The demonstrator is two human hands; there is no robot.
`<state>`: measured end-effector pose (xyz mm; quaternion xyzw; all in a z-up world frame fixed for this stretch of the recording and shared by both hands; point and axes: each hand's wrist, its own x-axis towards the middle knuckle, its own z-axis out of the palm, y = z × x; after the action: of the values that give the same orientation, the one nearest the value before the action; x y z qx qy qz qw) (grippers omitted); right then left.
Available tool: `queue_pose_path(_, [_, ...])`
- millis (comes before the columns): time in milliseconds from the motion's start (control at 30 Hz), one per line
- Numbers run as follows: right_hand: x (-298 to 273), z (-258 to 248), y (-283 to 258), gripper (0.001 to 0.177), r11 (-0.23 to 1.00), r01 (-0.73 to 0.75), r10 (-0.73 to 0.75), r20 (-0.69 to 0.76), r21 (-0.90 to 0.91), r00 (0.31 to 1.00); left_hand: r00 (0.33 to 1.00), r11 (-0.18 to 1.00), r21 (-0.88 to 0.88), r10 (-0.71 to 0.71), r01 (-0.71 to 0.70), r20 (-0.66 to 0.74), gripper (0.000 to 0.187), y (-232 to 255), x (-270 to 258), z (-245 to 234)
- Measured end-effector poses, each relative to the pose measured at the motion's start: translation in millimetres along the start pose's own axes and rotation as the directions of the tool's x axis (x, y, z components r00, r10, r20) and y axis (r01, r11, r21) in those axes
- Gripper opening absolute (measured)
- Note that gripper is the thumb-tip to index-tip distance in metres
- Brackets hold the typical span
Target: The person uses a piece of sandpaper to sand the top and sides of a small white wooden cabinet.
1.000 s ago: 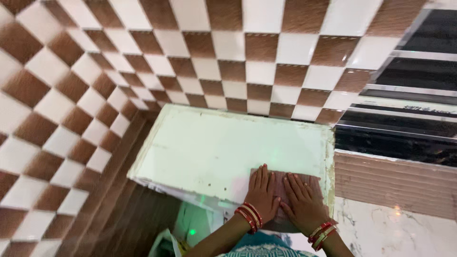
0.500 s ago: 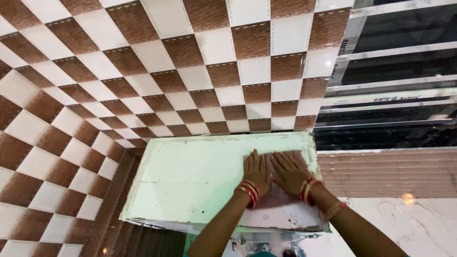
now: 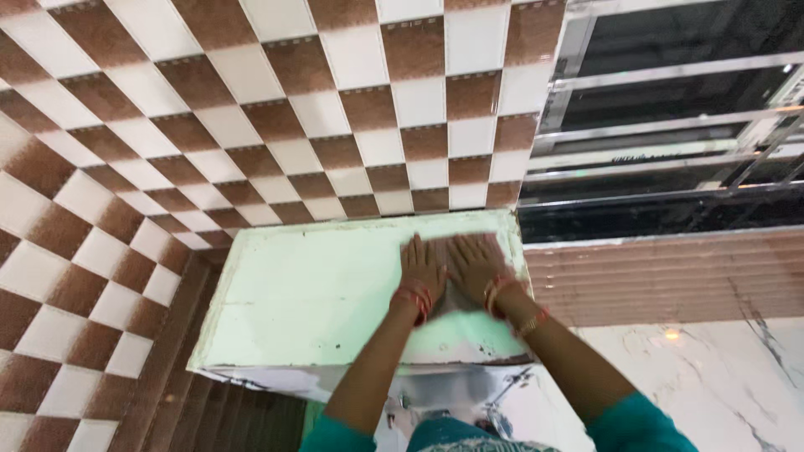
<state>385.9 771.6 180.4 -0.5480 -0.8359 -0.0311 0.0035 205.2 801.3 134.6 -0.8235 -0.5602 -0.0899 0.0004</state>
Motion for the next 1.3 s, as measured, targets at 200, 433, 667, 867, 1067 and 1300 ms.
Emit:
queue_pose_path(200, [-99,-41,-45,0.075,0.978,0.034,-0.056,0.103,0.206,0.993,0.983,0.987,-0.016,0.161,-0.16,0.084,0.08,35,-110,-61])
queue_pose_path(433, [-113,-47,-51,0.077,0.973,0.041,-0.083,0.179,0.226,0.98,0.985,0.976,-0.215,0.068,-0.032,0.161,0.085,46,-135,-87])
queue_pose_path(667, [-22,12,-15,0.075,0.99,0.083,-0.096,0.117,0.111,0.989,0.994,0.996,-0.094,0.016,-0.006,0.108,0.084,5,-59,-26])
queue_pose_path(867, [69,44,11,0.076,0.994,0.08,-0.088,0.111,0.074,0.99,0.998,0.999,-0.038,-0.028,0.03,0.062,0.086,-52,35,29])
queue_pose_path(1067, [42,33,-8,0.069,0.996,0.046,-0.046,0.009,0.081,0.999,0.999,0.999,-0.022,-0.03,0.029,-0.031,0.08,-42,5,20])
queue_pose_path(1300, [-82,10,-58,0.069,0.959,0.258,-0.228,-0.218,0.119,0.949,0.999,1.0,0.002,-0.012,0.012,0.032,0.081,15,-144,-67])
